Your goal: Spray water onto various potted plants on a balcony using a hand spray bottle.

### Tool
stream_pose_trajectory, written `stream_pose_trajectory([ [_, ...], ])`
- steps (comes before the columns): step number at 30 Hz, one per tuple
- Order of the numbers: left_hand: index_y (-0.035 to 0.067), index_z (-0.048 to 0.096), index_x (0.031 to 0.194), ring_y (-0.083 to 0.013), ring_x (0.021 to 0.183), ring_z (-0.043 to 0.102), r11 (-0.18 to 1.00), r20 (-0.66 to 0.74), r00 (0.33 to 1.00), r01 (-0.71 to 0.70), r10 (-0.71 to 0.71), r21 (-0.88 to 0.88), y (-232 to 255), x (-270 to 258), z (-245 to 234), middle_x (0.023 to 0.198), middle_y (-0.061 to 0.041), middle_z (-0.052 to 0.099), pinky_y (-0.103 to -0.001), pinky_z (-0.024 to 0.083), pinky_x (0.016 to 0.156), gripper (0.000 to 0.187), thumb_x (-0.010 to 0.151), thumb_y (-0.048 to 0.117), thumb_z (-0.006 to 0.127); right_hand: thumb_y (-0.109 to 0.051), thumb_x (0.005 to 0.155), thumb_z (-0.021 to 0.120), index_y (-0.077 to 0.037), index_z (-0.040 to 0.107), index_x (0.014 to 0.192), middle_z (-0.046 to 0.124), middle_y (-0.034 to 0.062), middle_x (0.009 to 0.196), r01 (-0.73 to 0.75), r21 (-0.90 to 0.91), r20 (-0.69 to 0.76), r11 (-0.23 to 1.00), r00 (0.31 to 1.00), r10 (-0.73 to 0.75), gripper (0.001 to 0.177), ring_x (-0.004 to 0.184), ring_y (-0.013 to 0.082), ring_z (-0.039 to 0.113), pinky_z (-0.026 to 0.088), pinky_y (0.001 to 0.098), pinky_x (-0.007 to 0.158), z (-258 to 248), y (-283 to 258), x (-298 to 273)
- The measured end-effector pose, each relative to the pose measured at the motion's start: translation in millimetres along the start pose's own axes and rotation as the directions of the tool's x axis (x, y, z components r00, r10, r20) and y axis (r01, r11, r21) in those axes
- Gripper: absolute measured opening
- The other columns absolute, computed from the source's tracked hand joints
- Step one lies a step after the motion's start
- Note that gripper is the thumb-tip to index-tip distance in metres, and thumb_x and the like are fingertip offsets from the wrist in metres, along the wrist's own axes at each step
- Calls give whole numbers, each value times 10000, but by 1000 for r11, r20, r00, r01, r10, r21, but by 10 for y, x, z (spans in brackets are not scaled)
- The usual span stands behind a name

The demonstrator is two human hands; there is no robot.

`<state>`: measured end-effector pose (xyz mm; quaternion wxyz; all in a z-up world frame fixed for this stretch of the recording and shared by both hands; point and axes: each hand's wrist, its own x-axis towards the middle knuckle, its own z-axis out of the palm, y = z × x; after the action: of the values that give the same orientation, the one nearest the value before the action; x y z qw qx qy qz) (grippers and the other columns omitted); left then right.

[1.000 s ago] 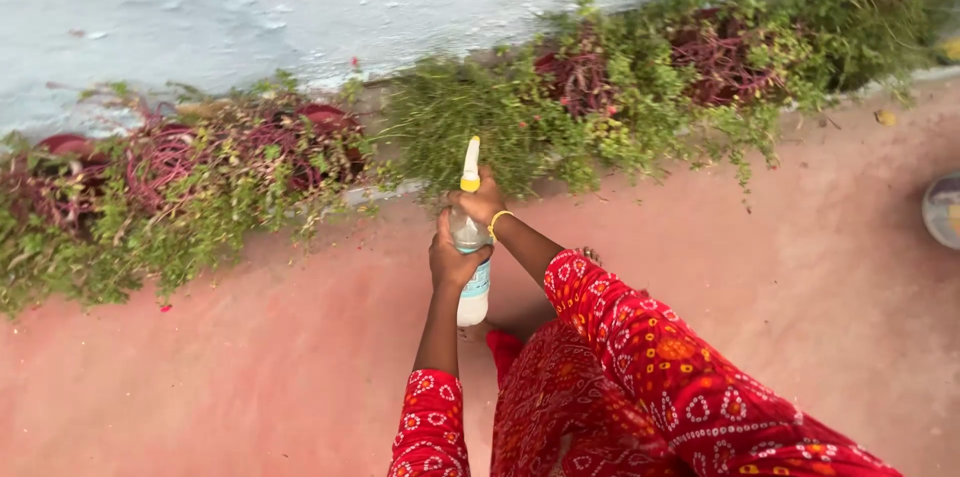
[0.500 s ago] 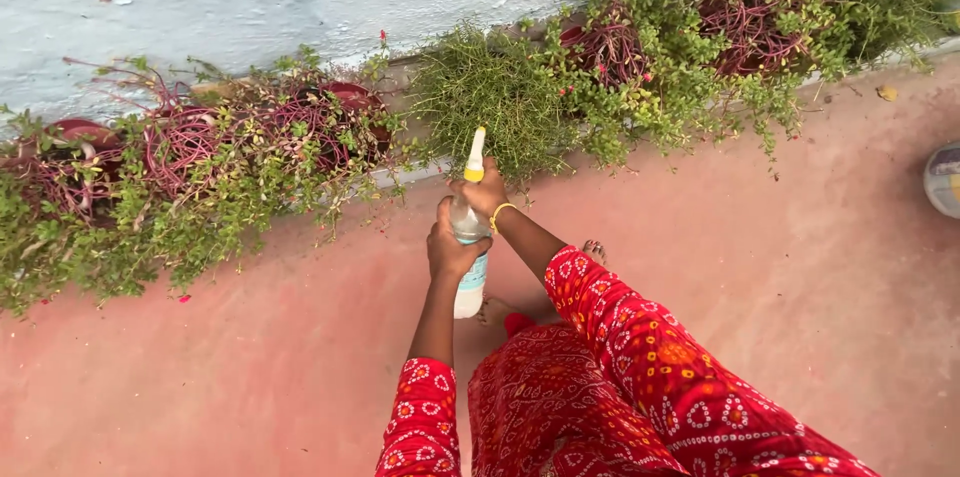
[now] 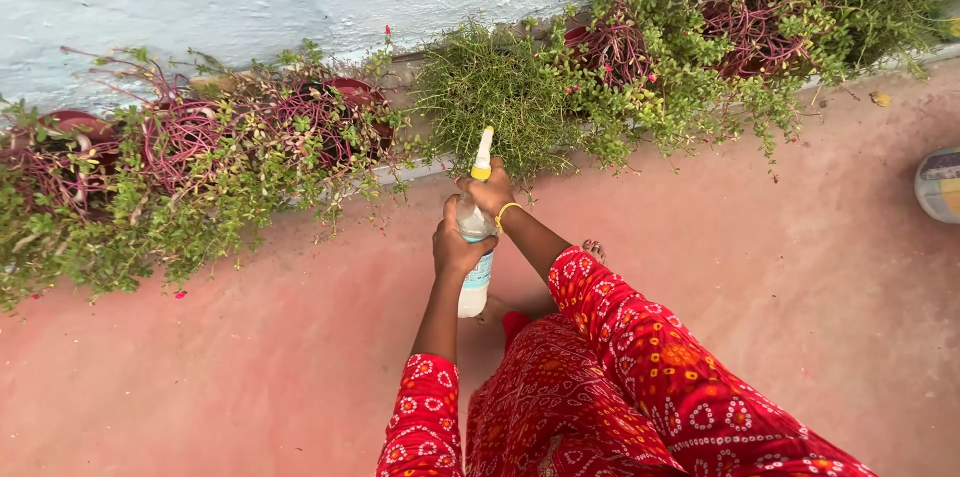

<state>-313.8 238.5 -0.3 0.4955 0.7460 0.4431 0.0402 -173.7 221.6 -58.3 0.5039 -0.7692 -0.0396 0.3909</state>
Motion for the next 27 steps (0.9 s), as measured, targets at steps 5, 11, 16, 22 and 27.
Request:
stream_pose_trajectory([
  [5,205,416,1431,-346,1123,695,1000,9,1000,10,-10,-6,49,-26,-41,1204,-143,711,-474,550,948,1027,541,235,929,-179,729,846,-5,446,1214,674,125,947,-9,78,33,997,999,7,653,794,205,680,580,377,691,12,-51,-41],
  [11,206,410,1435,-338,1103,701,1000,7,1000,23,-23,5,112,-22,-93,1186,-146,716,-465,554,939,1028,549,233,932,-191,724,852,-4,486,1201,690,117,937,7,-23,11,1000,1000,-6,630,783,195,693,581,365,697,34,-137,-49],
  [16,163,375,1452,-330,1098,711,999,-8,999,34,-34,-32,67,-2,-97,1186,-148,721,-455,558,944,1059,552,239,928,-182,721,848,-21,466,1188,677,99,915,46,50,59,998,997,-49,625,768,184,670,574,360,688,71,-213,-72],
  [22,149,376,1455,-330,1104,709,999,-6,1000,29,-29,-12,43,-11,-115,1201,-154,719,-447,556,943,1060,554,237,927,-208,727,857,-44,475,1169,669,96,913,50,2,70,999,996,-50,607,781,185,649,565,364,708,94,-203,-78],
  [27,142,361,1472,-325,1098,712,998,-12,999,48,-48,-35,-1,-20,-125,1199,-161,712,-439,561,944,1071,568,243,925,-243,727,859,-62,474,1215,685,92,968,46,-72,76,996,996,-40,647,856,188,676,552,354,787,92,-327,-174],
])
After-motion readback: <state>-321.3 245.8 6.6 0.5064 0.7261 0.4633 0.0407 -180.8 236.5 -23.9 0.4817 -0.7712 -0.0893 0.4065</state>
